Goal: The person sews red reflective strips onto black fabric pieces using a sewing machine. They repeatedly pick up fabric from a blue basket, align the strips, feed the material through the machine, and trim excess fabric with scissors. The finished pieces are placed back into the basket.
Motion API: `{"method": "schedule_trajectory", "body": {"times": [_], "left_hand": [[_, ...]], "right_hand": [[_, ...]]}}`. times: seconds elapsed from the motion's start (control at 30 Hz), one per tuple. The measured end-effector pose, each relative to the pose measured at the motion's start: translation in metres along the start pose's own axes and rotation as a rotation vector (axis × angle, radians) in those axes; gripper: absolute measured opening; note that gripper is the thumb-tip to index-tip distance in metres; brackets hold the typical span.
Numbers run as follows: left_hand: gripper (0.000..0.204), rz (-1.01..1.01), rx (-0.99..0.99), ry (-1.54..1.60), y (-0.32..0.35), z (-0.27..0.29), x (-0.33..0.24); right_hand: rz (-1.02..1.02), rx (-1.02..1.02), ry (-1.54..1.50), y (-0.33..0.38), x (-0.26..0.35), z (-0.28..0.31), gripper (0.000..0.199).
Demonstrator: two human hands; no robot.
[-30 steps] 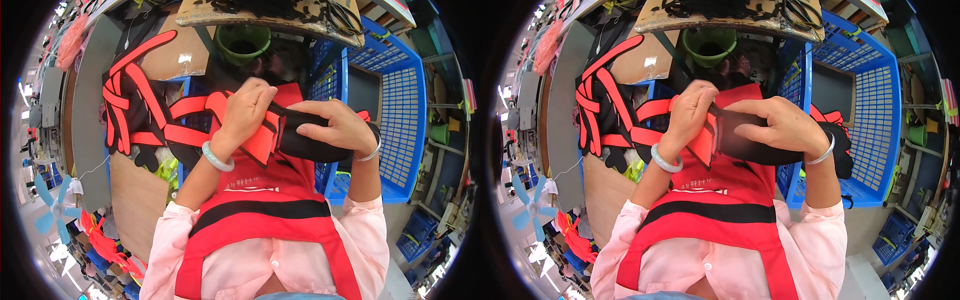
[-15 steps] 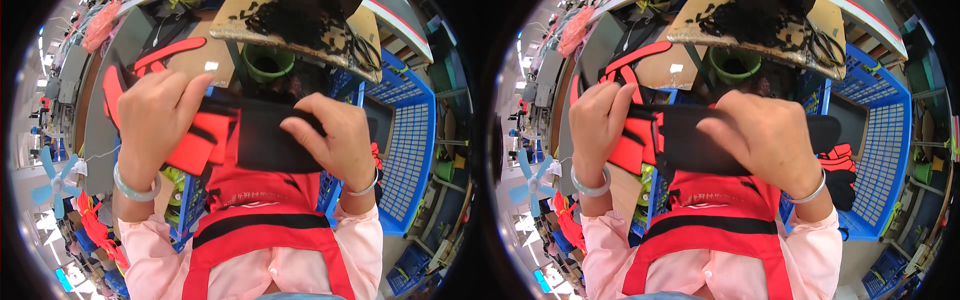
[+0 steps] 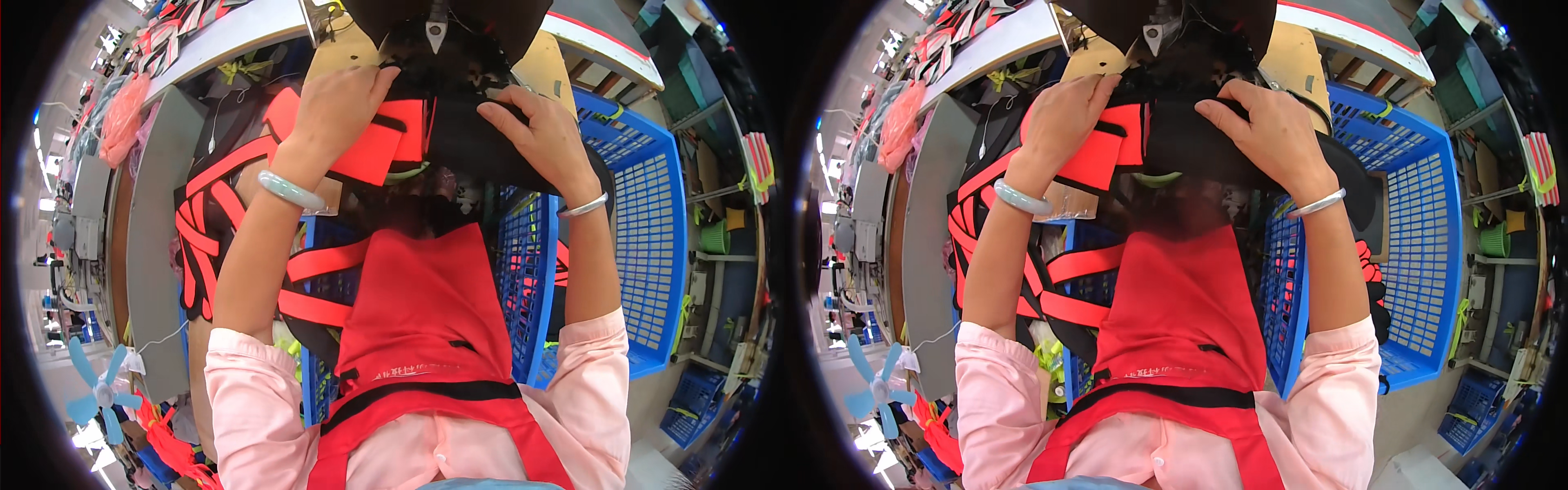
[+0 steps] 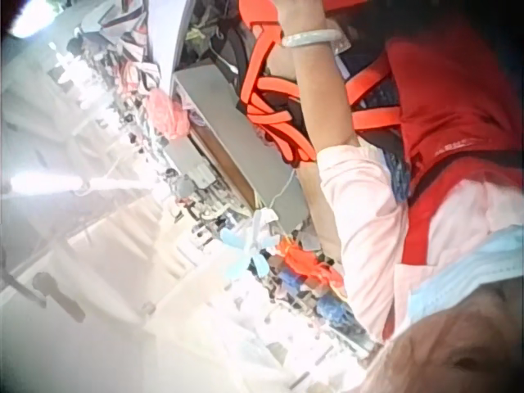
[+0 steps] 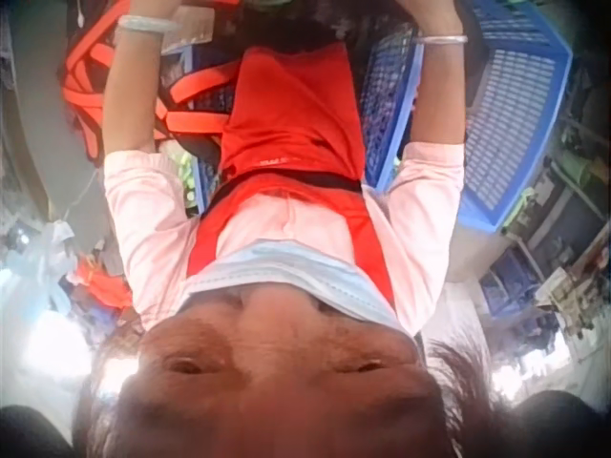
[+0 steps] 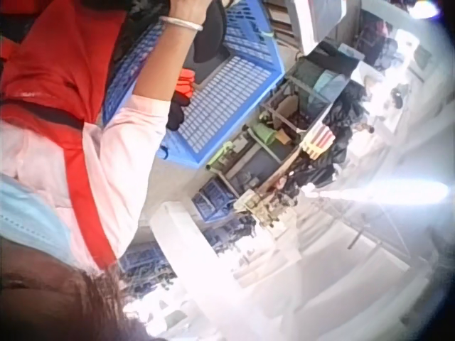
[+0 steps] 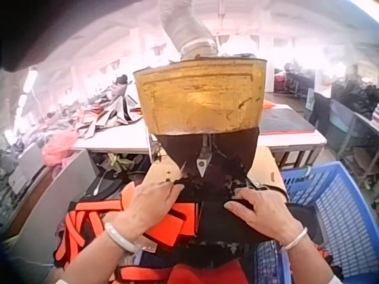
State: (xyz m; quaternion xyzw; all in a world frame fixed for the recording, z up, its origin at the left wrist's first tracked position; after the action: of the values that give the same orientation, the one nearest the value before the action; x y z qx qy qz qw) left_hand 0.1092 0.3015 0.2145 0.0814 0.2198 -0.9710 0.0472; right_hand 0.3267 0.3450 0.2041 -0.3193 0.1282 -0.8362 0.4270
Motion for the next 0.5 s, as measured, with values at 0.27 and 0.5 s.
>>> {"method": "schedule_trajectory", "body": {"times": [0.27, 0.5], "left_hand": [[0.035, -0.057, 0.002, 0.094, -0.031, -0.001, 0.003], [0.029, 0.023, 0.103, 0.113, -0.043, -0.01, 0.015]], "right_hand": [[-0.033, 0.014, -0.092, -0.024, -0.022, 0.001, 0.04], [0.016, 0.018, -0.032, -0.038, -0.023, 0.002, 0.041]]}}
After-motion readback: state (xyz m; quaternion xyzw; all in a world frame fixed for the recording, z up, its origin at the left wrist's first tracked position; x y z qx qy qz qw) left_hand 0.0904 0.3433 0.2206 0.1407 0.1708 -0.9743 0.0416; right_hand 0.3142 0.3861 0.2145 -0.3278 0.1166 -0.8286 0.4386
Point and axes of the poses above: each hand's wrist, its own y-axis away from the middle knuckle, its own z-axis out of the back of the hand, x = y × z, the point moved 7 cm from there along -y, towards the middle knuckle, and after that the axes turned 13 degrees about z, right-handed, at the moved point
